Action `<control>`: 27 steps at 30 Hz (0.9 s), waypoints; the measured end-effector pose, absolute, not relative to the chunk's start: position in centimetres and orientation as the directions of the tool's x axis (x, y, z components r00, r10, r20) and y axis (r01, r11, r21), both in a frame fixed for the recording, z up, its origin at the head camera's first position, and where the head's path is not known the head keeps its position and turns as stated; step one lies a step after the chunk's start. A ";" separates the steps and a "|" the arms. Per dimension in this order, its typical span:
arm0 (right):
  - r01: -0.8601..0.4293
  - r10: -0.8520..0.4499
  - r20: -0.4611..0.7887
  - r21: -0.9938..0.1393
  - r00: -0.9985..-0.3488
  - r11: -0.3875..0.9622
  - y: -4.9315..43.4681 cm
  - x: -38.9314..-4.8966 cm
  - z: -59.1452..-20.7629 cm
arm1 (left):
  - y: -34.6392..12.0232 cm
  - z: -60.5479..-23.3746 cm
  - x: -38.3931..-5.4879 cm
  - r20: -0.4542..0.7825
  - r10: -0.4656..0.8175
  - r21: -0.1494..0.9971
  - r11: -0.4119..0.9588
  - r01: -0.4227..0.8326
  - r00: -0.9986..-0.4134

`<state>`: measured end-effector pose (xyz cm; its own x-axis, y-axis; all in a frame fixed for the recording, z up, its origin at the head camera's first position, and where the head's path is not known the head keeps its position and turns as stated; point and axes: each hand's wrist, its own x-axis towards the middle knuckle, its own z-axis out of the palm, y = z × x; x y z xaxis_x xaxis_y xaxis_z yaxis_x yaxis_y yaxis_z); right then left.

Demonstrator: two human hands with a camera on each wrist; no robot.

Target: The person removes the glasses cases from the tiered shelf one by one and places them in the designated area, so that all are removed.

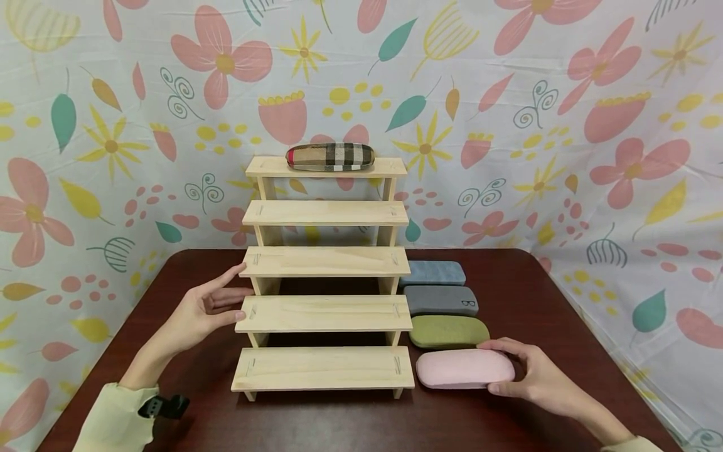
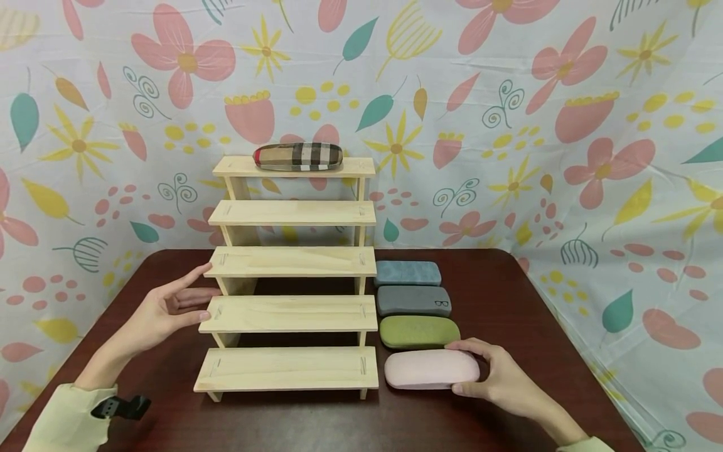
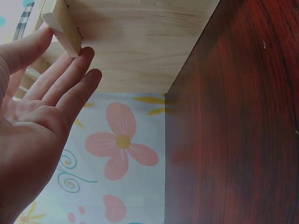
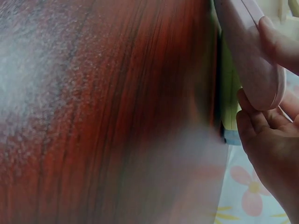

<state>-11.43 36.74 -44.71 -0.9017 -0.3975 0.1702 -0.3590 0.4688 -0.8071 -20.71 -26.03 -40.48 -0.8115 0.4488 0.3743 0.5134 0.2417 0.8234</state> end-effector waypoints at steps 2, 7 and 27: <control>-0.360 -0.398 0.170 -0.805 -0.901 0.472 36.7 -11.5 -44.8 | -26.0 -40.5 -20.8 0.374 0.447 0.823 0.243 0.513 -0.813; -0.367 -0.405 0.171 -0.799 -0.898 0.477 36.8 -11.5 -45.0 | -26.1 -40.6 -20.7 0.371 0.444 0.825 0.247 0.509 -0.816; -0.399 -0.405 0.189 -0.744 -0.895 0.535 37.1 -11.6 -45.5 | -26.0 -40.4 -20.7 0.384 0.448 0.820 0.236 0.521 -0.807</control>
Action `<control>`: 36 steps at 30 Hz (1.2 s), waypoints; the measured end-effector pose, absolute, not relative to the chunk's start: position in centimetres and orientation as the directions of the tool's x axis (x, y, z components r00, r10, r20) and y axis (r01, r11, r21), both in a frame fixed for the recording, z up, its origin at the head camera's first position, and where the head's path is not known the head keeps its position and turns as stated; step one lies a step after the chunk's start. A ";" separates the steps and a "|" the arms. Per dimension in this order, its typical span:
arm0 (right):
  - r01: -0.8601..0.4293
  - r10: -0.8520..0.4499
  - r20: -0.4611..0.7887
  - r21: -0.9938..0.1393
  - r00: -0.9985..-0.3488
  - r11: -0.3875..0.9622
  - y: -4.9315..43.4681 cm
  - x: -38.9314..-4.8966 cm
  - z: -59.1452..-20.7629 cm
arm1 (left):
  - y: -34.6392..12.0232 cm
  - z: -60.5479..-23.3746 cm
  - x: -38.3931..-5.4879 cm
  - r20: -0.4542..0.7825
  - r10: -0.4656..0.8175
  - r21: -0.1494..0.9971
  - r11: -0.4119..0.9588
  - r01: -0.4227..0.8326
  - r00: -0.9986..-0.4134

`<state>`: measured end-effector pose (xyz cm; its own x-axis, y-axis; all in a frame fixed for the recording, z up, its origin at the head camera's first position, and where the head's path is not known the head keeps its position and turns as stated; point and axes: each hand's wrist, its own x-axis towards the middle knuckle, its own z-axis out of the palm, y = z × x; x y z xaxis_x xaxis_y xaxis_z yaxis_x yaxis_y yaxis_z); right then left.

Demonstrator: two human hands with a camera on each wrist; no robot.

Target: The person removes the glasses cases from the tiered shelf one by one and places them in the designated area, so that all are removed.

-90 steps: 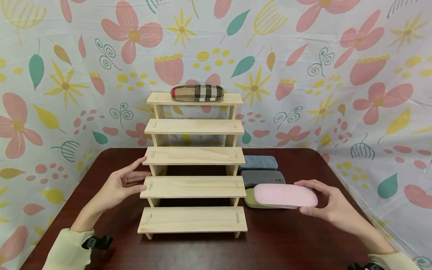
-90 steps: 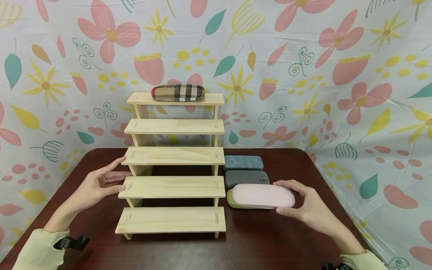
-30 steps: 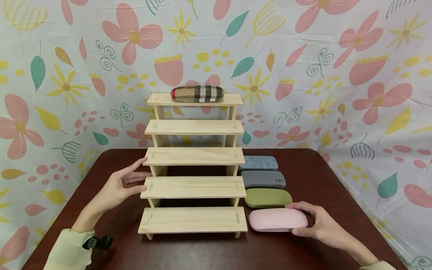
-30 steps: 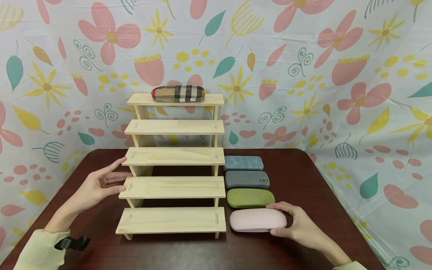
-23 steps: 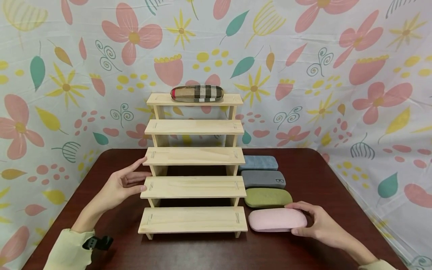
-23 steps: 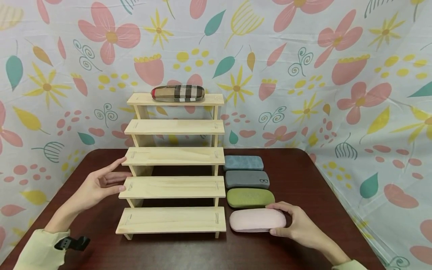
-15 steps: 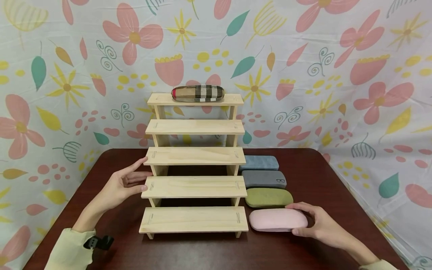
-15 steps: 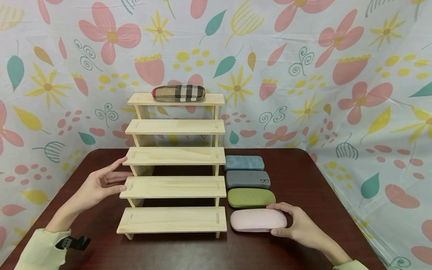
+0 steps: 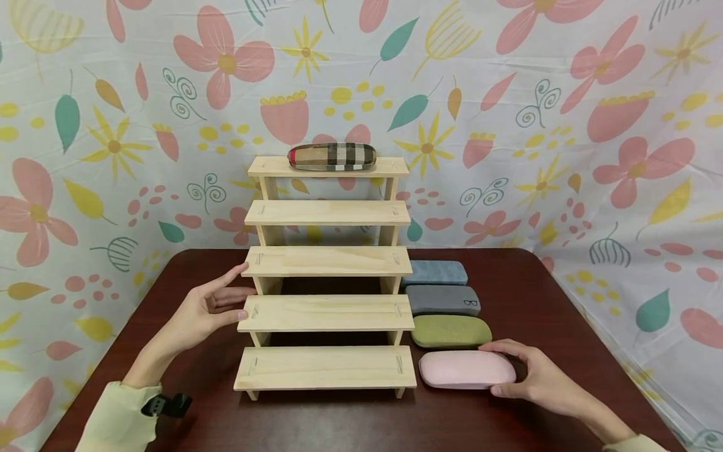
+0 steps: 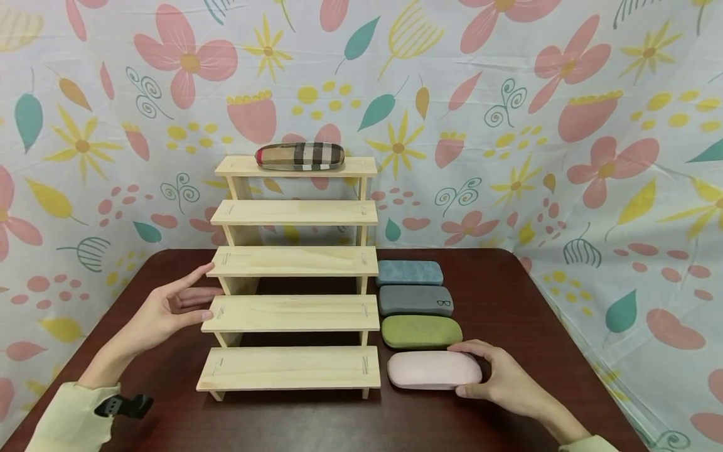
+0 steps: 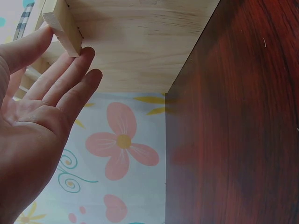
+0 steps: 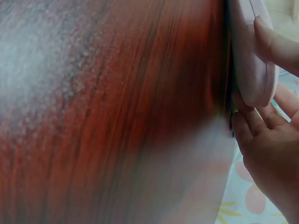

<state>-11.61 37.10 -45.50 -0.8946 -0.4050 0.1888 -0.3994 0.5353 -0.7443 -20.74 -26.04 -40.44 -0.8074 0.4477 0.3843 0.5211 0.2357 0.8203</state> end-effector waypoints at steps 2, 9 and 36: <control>-0.407 -0.405 0.196 -0.735 -0.893 0.542 37.1 -11.6 -45.5 | -26.0 -40.4 -20.8 0.385 0.446 0.822 0.232 0.520 -0.808; -0.422 -0.406 0.210 -0.721 -0.889 0.549 37.2 -11.7 -46.0 | -26.0 -40.5 -20.8 0.384 0.446 0.821 0.235 0.520 -0.808; -0.439 -0.396 0.237 -0.698 -0.887 0.566 37.0 -11.6 -46.5 | -26.0 -40.4 -20.7 0.389 0.449 0.815 0.239 0.528 -0.804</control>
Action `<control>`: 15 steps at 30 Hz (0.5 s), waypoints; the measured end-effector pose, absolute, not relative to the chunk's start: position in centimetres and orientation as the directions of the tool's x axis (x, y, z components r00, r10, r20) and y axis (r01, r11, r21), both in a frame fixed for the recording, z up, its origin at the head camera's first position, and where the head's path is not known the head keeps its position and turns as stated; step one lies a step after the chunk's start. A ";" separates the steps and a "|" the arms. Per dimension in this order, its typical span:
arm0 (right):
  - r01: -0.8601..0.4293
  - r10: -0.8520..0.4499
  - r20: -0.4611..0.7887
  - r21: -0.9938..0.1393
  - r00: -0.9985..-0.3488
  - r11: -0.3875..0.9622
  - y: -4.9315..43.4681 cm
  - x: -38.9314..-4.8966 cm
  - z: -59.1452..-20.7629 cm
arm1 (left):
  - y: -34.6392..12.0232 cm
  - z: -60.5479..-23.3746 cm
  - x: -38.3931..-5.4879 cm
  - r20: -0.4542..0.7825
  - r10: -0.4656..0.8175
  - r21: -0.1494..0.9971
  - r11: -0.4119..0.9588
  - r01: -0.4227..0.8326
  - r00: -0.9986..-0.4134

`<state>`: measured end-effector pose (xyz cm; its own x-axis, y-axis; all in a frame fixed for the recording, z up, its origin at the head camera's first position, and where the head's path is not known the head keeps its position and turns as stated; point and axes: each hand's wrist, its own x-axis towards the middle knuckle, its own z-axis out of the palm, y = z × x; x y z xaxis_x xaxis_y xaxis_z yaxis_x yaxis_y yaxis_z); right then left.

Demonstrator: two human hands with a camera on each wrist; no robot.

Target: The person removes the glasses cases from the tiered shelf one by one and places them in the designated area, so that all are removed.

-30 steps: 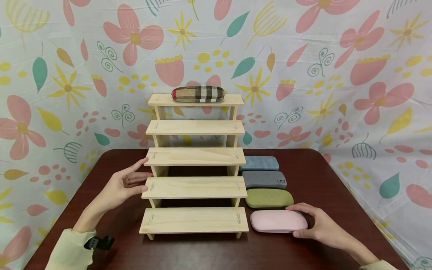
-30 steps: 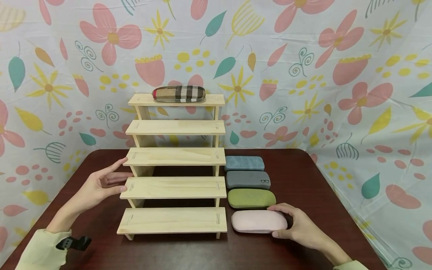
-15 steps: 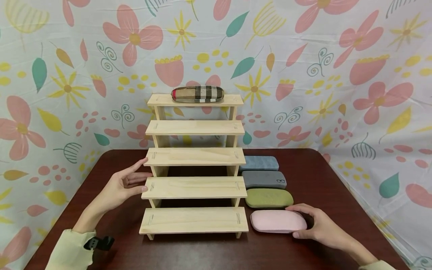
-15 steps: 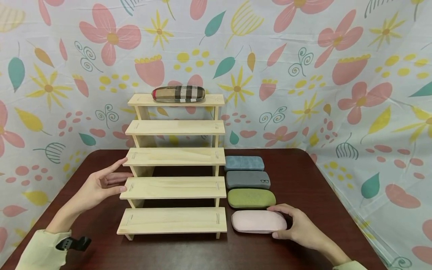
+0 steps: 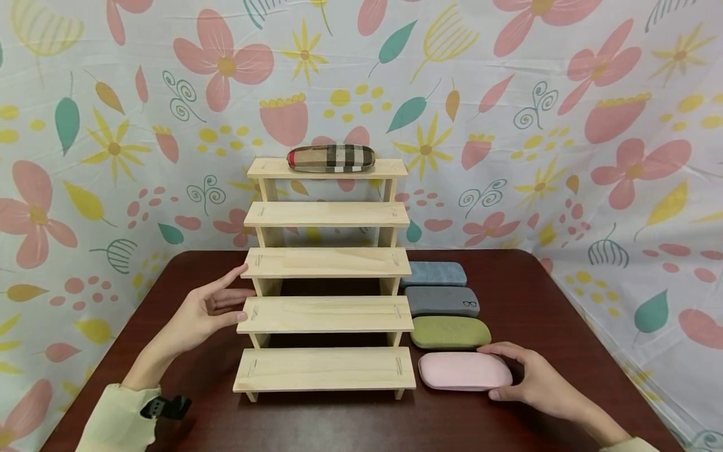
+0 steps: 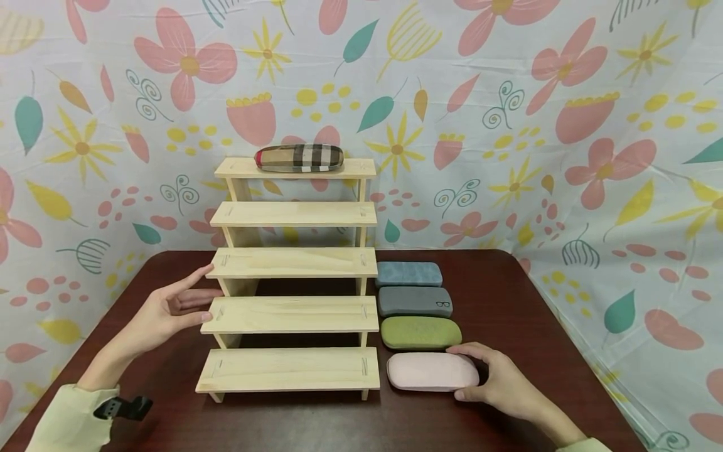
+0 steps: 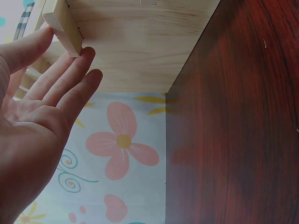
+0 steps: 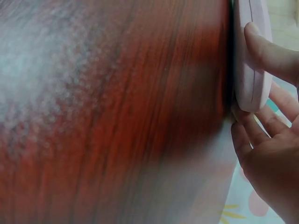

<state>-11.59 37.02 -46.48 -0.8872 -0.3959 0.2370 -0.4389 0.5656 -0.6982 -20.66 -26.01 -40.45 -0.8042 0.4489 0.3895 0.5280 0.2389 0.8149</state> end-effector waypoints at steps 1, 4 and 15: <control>-0.437 -0.394 0.236 -0.698 -0.888 0.567 37.0 -11.6 -46.5 | -26.0 -40.5 -20.7 0.390 0.449 0.814 0.240 0.528 -0.804; -0.435 -0.392 0.236 -0.698 -0.889 0.569 37.0 -11.6 -46.5 | -26.0 -40.5 -20.6 0.390 0.447 0.814 0.242 0.528 -0.805; -0.398 -0.371 0.205 -0.709 -0.906 0.581 37.2 -11.5 -46.5 | -26.0 -40.5 -20.6 0.389 0.448 0.815 0.239 0.528 -0.805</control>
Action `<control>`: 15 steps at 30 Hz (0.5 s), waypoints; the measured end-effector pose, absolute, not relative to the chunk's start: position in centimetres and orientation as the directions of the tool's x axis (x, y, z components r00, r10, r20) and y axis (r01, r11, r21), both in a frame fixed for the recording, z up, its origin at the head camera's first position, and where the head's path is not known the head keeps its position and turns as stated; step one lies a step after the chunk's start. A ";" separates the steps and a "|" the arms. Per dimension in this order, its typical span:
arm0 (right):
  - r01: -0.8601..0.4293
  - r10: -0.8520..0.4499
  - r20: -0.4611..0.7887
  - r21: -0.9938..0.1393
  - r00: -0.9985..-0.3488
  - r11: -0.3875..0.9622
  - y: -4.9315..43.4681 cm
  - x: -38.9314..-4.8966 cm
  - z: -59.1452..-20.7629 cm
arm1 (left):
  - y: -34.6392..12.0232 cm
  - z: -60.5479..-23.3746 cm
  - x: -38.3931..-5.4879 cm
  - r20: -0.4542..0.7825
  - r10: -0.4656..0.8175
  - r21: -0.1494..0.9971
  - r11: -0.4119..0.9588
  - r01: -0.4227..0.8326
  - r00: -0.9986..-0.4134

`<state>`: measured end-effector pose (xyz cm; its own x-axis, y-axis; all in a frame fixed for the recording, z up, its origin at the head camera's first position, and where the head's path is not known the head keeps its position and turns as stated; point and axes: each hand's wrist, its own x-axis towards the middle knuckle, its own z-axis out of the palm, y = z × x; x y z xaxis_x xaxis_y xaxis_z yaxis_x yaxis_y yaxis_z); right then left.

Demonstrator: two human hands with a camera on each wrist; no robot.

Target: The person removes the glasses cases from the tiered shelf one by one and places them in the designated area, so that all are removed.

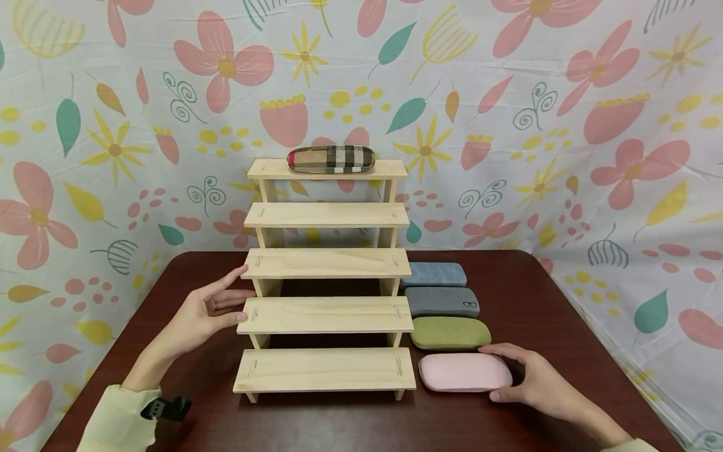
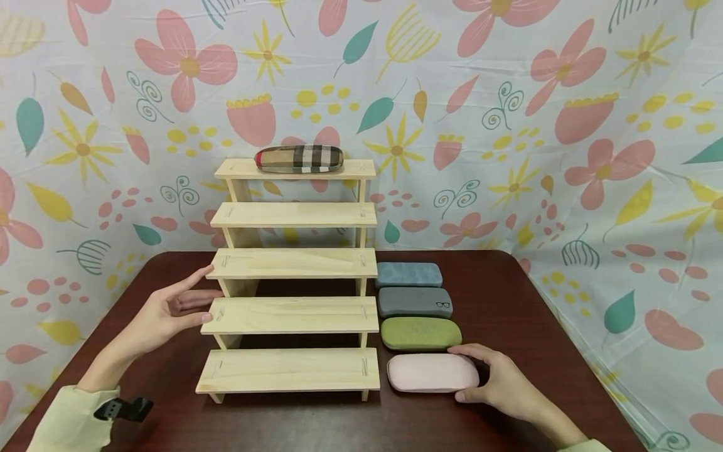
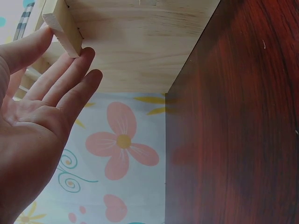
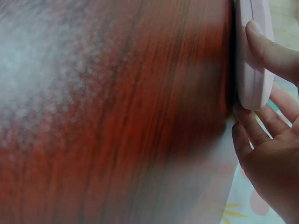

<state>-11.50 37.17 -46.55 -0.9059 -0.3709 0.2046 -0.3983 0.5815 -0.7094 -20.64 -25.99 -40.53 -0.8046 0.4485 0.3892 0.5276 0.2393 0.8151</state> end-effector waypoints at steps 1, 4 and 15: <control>-0.395 -0.369 0.203 -0.711 -0.907 0.582 37.2 -11.5 -46.5 | -26.0 -40.5 -20.6 0.390 0.449 0.815 0.237 0.528 -0.804; -0.393 -0.366 0.203 -0.712 -0.908 0.581 37.2 -11.5 -46.6 | -26.0 -40.5 -20.6 0.391 0.452 0.818 0.230 0.528 -0.802; -0.394 -0.354 0.214 -0.705 -0.911 0.590 37.1 -11.6 -46.7 | -26.0 -40.5 -20.6 0.387 0.452 0.817 0.237 0.526 -0.804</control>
